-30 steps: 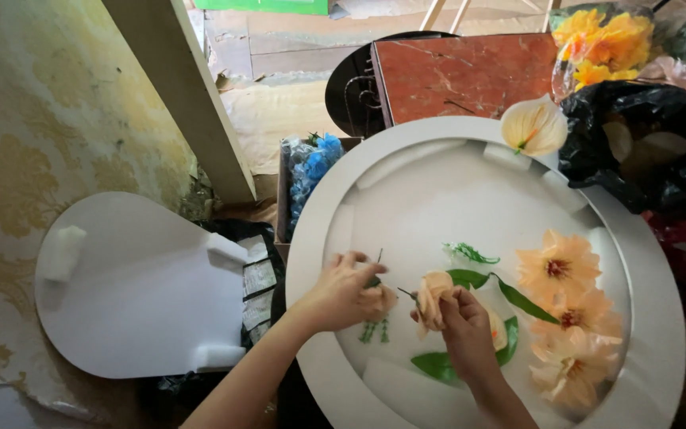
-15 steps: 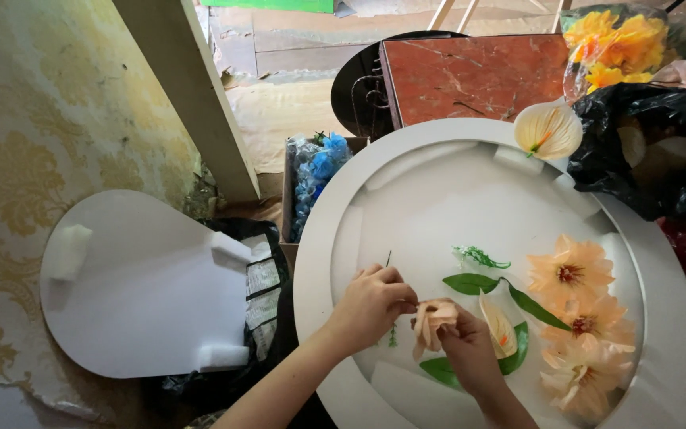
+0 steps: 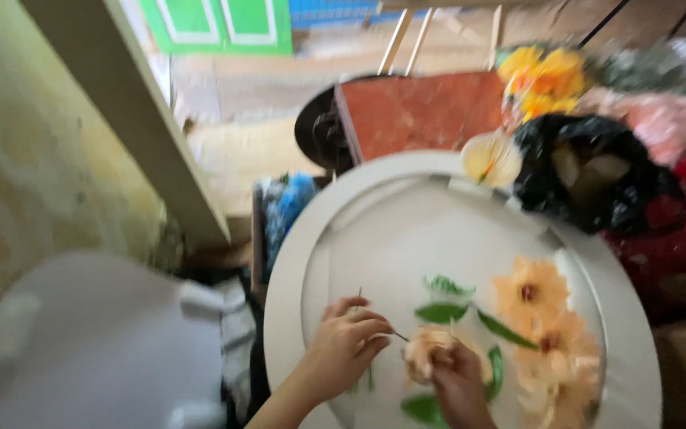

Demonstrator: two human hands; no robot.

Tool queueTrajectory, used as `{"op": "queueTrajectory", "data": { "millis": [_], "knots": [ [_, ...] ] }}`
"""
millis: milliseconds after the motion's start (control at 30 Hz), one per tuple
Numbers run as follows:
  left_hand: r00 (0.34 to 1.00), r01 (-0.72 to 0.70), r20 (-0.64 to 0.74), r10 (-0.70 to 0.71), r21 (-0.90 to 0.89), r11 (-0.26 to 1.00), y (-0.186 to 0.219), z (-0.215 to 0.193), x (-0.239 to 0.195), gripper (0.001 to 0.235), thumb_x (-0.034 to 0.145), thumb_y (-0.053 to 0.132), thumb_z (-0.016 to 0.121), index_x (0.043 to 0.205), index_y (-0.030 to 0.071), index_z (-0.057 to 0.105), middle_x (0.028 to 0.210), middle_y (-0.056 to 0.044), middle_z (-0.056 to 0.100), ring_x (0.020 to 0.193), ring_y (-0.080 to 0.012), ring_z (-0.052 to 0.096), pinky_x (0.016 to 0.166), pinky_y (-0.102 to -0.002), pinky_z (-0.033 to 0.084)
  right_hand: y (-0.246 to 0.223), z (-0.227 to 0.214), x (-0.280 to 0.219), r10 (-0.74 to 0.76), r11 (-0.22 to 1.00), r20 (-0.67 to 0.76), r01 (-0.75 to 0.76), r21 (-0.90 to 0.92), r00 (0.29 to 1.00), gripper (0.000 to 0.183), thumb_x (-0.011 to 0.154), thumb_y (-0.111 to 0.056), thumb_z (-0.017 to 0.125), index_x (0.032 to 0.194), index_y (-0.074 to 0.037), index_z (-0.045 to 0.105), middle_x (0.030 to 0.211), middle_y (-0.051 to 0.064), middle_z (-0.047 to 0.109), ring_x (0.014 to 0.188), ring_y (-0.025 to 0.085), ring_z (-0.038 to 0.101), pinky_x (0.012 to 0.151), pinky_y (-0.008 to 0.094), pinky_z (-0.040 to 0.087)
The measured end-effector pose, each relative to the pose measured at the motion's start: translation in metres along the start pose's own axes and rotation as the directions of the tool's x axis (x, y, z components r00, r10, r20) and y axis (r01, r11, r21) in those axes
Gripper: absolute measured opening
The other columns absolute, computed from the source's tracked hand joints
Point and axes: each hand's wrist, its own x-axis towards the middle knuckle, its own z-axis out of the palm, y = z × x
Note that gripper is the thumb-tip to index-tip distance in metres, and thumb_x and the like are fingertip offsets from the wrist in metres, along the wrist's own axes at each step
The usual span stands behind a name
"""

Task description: The person arranges artificial flowers and leaves on a white circular board. They use shears to trim stems and place various flowers, including roses and dahlia-like blooms, onto the board.

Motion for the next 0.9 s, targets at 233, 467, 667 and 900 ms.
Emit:
{"op": "queueTrajectory", "data": {
  "millis": [233,467,667,900],
  "knots": [
    [0.875,0.244,-0.468,-0.126,0.200,0.949,-0.099,-0.028,-0.012,0.019,0.094,0.015,0.066,0.110,0.016,0.076,0.119,-0.008,0.066,0.120,-0.0309,0.057,0.105,-0.048,0.044,-0.091,-0.023,0.103,0.127,0.470,-0.802,-0.748,-0.469,0.583,0.035,0.087,-0.028,0.062,0.105,0.000,0.072,0.088,0.019,0.070,0.076,0.031,0.061,0.067,0.042,0.041],
    [0.915,0.229,-0.394,-0.091,0.319,0.920,-0.110,-0.008,-0.014,0.013,0.084,0.008,0.066,0.082,0.017,0.075,0.111,-0.002,0.070,0.120,-0.0276,0.058,0.097,-0.047,0.044,-0.026,-0.165,0.229,-0.200,0.715,-0.434,-0.172,-0.677,0.878,0.018,0.083,0.002,0.059,0.091,-0.009,0.071,0.088,0.002,0.068,0.085,0.015,0.061,0.072,0.032,0.050],
    [0.909,0.315,-0.372,-0.186,0.322,0.893,-0.114,-0.007,-0.012,0.011,0.085,0.013,0.065,0.085,0.017,0.075,0.112,-0.001,0.068,0.119,-0.0268,0.056,0.094,-0.048,0.045,-0.014,-0.173,0.272,-0.274,0.374,-0.360,-0.246,-0.894,0.892,0.008,0.087,-0.020,0.064,0.089,-0.015,0.070,0.086,0.002,0.073,0.086,0.017,0.064,0.076,0.032,0.046],
    [0.913,0.330,-0.355,-0.200,0.356,0.874,-0.114,-0.006,-0.013,0.009,0.086,0.016,0.064,0.084,0.020,0.072,0.112,0.001,0.066,0.120,-0.0275,0.054,0.092,-0.049,0.043,-0.007,-0.187,0.283,-0.245,0.315,-0.308,-0.225,-0.922,0.920,0.018,0.089,-0.020,0.058,0.101,-0.011,0.068,0.097,0.006,0.075,0.095,0.022,0.068,0.082,0.034,0.047]
  ]
}}
